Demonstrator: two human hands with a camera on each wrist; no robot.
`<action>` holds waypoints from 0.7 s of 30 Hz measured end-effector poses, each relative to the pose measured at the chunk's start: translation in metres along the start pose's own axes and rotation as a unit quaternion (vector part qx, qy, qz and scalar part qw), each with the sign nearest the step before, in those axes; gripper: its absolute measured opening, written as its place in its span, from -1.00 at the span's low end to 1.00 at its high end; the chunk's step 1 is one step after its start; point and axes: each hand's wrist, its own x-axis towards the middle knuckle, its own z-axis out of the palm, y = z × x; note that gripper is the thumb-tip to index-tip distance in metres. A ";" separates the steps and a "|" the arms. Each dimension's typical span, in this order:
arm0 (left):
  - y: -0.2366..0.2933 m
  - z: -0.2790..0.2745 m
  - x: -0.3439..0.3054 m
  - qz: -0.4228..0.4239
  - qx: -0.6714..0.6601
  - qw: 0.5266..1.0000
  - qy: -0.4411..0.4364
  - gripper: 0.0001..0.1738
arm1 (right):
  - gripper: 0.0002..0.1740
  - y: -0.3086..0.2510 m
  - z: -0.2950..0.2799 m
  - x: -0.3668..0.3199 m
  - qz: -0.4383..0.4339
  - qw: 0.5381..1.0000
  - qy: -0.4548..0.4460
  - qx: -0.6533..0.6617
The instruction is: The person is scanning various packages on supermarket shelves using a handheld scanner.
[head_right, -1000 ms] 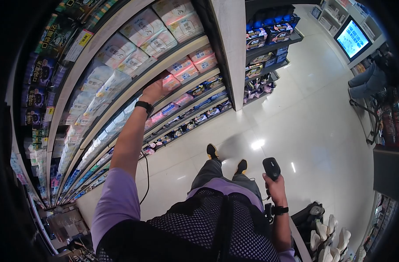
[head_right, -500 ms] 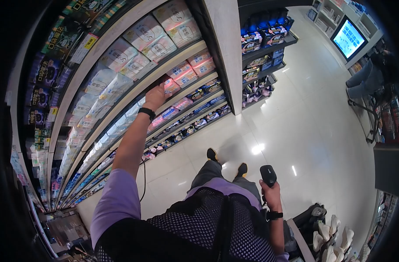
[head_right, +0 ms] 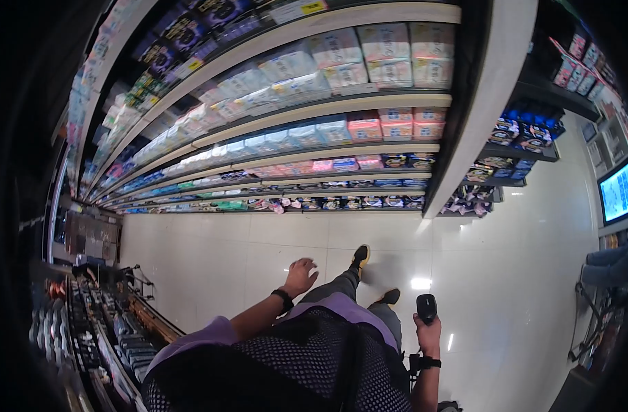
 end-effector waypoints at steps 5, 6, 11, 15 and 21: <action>-0.105 0.064 -0.160 -0.233 -0.097 0.967 -0.031 -0.58 | -0.65 0.055 -0.041 0.077 -0.174 0.965 0.004 -0.197; -0.126 0.078 -0.188 -0.259 -0.095 0.960 -0.042 -0.58 | -0.68 0.069 -0.045 0.090 -0.184 0.962 0.010 -0.199; -0.169 0.152 -0.260 -0.334 -0.162 0.925 -0.084 -0.56 | -0.74 0.030 -0.016 0.077 -0.041 0.991 0.049 -0.115; -0.165 0.158 -0.277 -0.370 -0.233 0.899 -0.005 -0.56 | -0.71 0.099 0.007 0.087 0.062 0.994 0.067 -0.064; -0.209 0.157 -0.293 -0.372 -0.304 0.875 0.059 -0.54 | -0.43 0.272 -0.002 0.132 0.020 0.960 0.083 -0.266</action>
